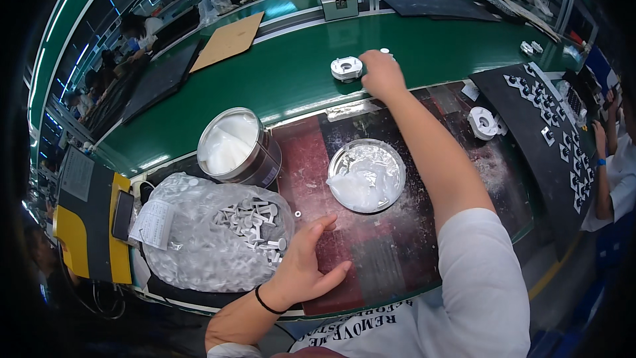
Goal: The person assembles small white plastic components by hand at a factory workstation. They repeatedly pick a small cylindrical piece from a bag, apply a white substance from a metal dish, and press it into a larger white housing. The assembled units are placed on a black tray to the right.
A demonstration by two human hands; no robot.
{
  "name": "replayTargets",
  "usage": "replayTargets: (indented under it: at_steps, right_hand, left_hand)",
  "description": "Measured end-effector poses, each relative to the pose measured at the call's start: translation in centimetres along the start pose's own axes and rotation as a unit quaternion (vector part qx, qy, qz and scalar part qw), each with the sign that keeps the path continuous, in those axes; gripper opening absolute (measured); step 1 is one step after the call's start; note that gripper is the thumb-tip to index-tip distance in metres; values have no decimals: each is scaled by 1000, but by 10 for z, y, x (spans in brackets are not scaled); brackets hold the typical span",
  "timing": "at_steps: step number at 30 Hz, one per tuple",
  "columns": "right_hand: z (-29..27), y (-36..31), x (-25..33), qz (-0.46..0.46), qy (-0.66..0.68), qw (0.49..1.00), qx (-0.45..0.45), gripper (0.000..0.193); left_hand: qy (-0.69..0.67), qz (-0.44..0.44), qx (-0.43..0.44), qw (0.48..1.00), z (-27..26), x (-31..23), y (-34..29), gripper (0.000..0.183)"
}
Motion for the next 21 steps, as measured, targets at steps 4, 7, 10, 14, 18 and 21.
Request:
replayTargets:
  at_steps: [4, 7, 10, 14, 18, 21]
  right_hand:
    - [28, 1, 34, -140, -126, 982, 10, 26]
    - [28, 2, 59, -185, -176, 967, 6, 20]
    - [21, 4, 66, -213, -159, 964, -20, 17]
    - [-5, -8, 96, -172, 0, 985, 21, 17]
    - [-65, -53, 121, 66, 368, 908, 190, 25]
    - [-101, -123, 116, 204, 519, 750, 355, 24]
  left_hand:
    - [-5, 5, 6, 1000, 2, 0, -1, 91]
    - [12, 9, 12, 1000, -1, -2, -1, 88]
    - [22, 15, 21, 999, 1, -5, 0, 85]
    - [54, 25, 16, 998, -4, -5, 0, 83]
    - [104, 42, -69, 991, -18, -6, -1, 93]
    - [113, 52, -149, 981, -25, -6, 2, 106]
Point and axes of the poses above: each hand's wrist, its own y-axis towards the middle knuckle, its own z-axis out of the palm, x = y × z, the point moved 6 cm from there along y, towards the middle knuckle, and after that the axes turned 13 degrees about -x, right-handed, at the moved point
